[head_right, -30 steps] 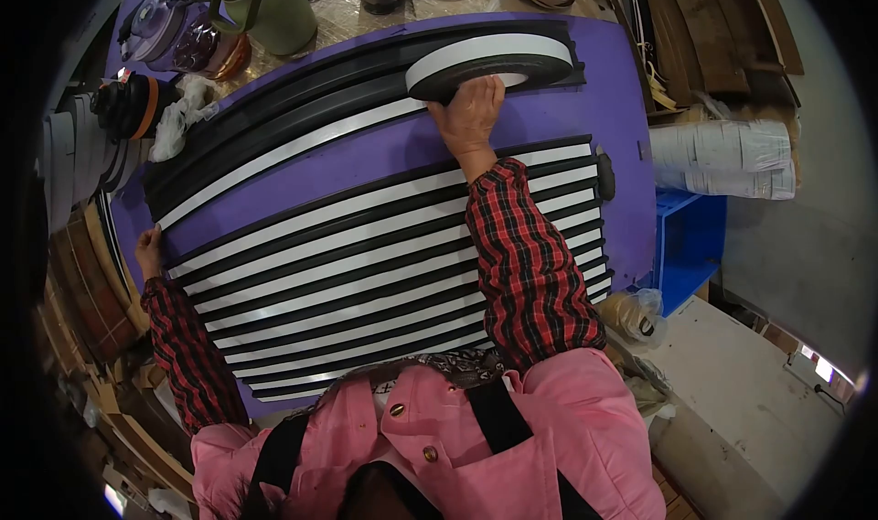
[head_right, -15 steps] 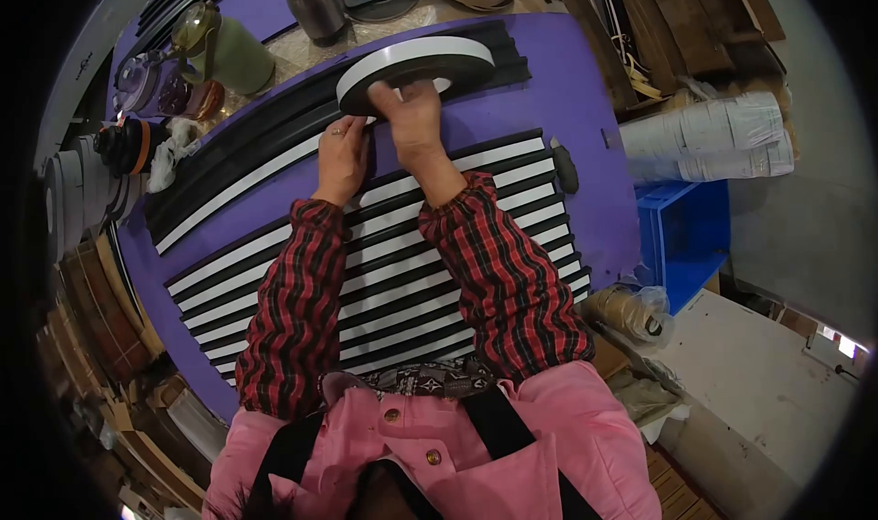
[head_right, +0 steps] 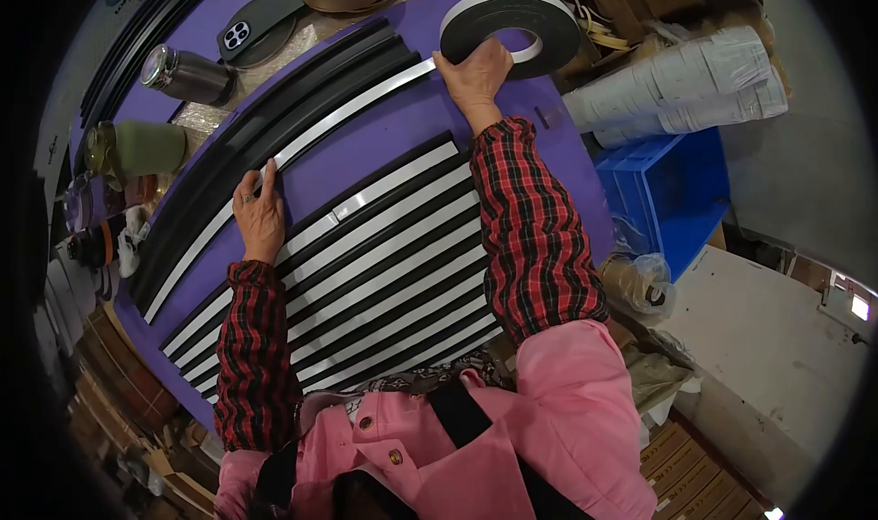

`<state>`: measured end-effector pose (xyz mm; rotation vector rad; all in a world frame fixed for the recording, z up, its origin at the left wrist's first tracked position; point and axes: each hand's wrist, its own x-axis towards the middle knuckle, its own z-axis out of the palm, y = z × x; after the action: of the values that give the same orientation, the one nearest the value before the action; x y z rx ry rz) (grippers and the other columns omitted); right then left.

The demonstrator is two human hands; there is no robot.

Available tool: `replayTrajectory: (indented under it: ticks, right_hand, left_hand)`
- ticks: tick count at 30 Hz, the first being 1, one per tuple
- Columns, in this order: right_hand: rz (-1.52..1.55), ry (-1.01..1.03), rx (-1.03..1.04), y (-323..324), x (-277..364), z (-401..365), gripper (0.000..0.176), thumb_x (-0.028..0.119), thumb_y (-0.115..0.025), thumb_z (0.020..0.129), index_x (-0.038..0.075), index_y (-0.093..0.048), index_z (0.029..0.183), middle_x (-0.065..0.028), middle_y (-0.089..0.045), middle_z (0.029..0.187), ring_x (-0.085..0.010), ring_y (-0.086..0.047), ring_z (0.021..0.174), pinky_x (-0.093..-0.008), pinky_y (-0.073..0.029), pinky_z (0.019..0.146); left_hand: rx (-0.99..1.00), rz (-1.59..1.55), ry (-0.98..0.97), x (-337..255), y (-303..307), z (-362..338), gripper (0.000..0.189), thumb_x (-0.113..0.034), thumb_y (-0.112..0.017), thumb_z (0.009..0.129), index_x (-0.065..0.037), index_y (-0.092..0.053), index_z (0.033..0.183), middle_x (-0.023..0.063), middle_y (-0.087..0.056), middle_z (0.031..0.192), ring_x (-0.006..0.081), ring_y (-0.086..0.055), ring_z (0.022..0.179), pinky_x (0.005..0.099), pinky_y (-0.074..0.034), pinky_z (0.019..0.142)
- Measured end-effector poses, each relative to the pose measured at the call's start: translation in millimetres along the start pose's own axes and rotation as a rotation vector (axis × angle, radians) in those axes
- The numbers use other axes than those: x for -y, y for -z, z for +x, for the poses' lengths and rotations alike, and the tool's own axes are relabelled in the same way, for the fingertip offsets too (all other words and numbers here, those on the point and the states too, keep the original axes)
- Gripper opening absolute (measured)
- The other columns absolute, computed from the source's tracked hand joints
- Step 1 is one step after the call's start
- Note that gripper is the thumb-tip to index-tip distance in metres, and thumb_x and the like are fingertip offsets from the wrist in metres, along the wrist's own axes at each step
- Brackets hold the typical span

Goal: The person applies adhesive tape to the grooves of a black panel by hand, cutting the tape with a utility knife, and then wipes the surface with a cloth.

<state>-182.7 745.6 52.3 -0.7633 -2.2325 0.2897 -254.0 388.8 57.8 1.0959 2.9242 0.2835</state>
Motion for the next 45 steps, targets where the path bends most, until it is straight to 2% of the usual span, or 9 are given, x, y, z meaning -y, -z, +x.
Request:
replayTrajectory:
  ticks: [10, 15, 20, 26, 28, 30, 34, 36, 45]
  right_hand:
    - [-0.153, 0.186, 0.108, -8, 3, -3, 0.062, 0.034, -0.073, 0.056, -0.005, -0.044, 0.095, -0.0157, -0.049, 0.089, -0.0305, -0.045, 0.091, -0.0394, -0.033, 0.08]
    - [-0.107, 0.163, 0.055, 47, 13, -5, 0.063, 0.027, -0.071, 0.059, -0.001, -0.043, 0.108, -0.0147, -0.046, 0.097, -0.0303, -0.044, 0.093, -0.0371, -0.035, 0.082]
    - [0.204, -0.245, 0.73, 113, -24, -92, 0.051, 0.017, -0.07, 0.062, 0.005, -0.047, 0.107, -0.0143, -0.047, 0.096, -0.0278, -0.048, 0.088, -0.0343, -0.041, 0.075]
    - [0.35, -0.219, 0.97, 129, -37, -86, 0.049, 0.012, -0.066, 0.065, 0.009, -0.047, 0.109, -0.0132, -0.049, 0.093, -0.0273, -0.05, 0.085, -0.032, -0.042, 0.073]
    - [0.279, -0.114, 0.895, 127, -31, -81, 0.039, 0.01, -0.06, 0.069, 0.008, -0.049, 0.106, -0.0161, -0.051, 0.089, -0.0289, -0.052, 0.083, -0.0335, -0.042, 0.072]
    - [0.364, -0.21, 0.4, 118, -26, -78, 0.033, 0.009, -0.051, 0.074, 0.009, -0.048, 0.107, -0.0174, -0.053, 0.08, -0.033, -0.054, 0.074, -0.0369, -0.044, 0.067]
    - [0.366, -0.242, 0.408, 70, 26, -40, 0.032, 0.017, -0.049, 0.079, 0.006, -0.047, 0.109, -0.0142, -0.055, 0.07, -0.0306, -0.056, 0.064, -0.0382, -0.045, 0.062]
    - [-0.005, -0.013, 0.554, 44, 37, -29, 0.026, 0.021, -0.049, 0.08, 0.004, -0.049, 0.1, -0.0169, -0.057, 0.071, -0.0353, -0.057, 0.068, -0.0415, -0.045, 0.059]
    - [-0.304, 0.118, 0.784, 20, 31, -12, 0.02, 0.024, -0.051, 0.078, 0.005, -0.046, 0.079, -0.0163, -0.058, 0.071, -0.0367, -0.056, 0.061, -0.0435, -0.046, 0.053]
  left_hand:
    - [-0.01, 0.028, -0.038, 1, 0, 0, 0.056, -0.003, -0.049, 0.075, -0.022, -0.035, 0.125, 0.0101, -0.039, 0.111, 0.0286, -0.04, 0.102, 0.039, -0.032, 0.089]
    - [-0.031, 0.075, -0.024, -3, 0, 4, 0.05, -0.004, -0.05, 0.074, -0.019, -0.041, 0.121, 0.0112, -0.042, 0.109, 0.0294, -0.042, 0.1, 0.0399, -0.033, 0.088]
    - [-0.22, 0.012, -0.199, -39, 4, 40, 0.036, -0.007, -0.053, 0.073, -0.013, -0.05, 0.109, 0.0126, -0.045, 0.103, 0.0297, -0.043, 0.097, 0.0397, -0.035, 0.085]
    - [-0.167, -0.075, -0.437, -77, -20, 92, 0.037, -0.02, -0.057, 0.075, -0.023, -0.048, 0.111, 0.0085, -0.039, 0.11, 0.0264, -0.038, 0.104, 0.0388, -0.032, 0.087]
    - [-0.16, -0.084, -0.371, -78, -25, 89, 0.036, -0.021, -0.055, 0.077, -0.025, -0.047, 0.112, 0.0075, -0.039, 0.112, 0.0257, -0.037, 0.105, 0.0382, -0.03, 0.089]
    - [-0.14, -0.099, -0.351, -76, -30, 89, 0.036, -0.021, -0.052, 0.079, -0.027, -0.047, 0.113, 0.0067, -0.039, 0.115, 0.0253, -0.037, 0.106, 0.0376, -0.029, 0.089]
    - [-0.142, -0.103, -0.356, -77, -28, 89, 0.036, -0.02, -0.052, 0.079, -0.028, -0.047, 0.114, 0.0062, -0.04, 0.113, 0.0253, -0.038, 0.105, 0.037, -0.029, 0.088]
    - [-0.159, -0.104, -0.356, -76, -26, 90, 0.036, -0.019, -0.053, 0.079, -0.029, -0.047, 0.114, 0.0067, -0.042, 0.112, 0.0259, -0.04, 0.104, 0.0369, -0.03, 0.088]
    - [-0.131, -0.12, -0.327, -80, -25, 91, 0.032, -0.017, -0.052, 0.08, -0.027, -0.051, 0.11, 0.0065, -0.044, 0.11, 0.026, -0.042, 0.101, 0.0366, -0.031, 0.086]
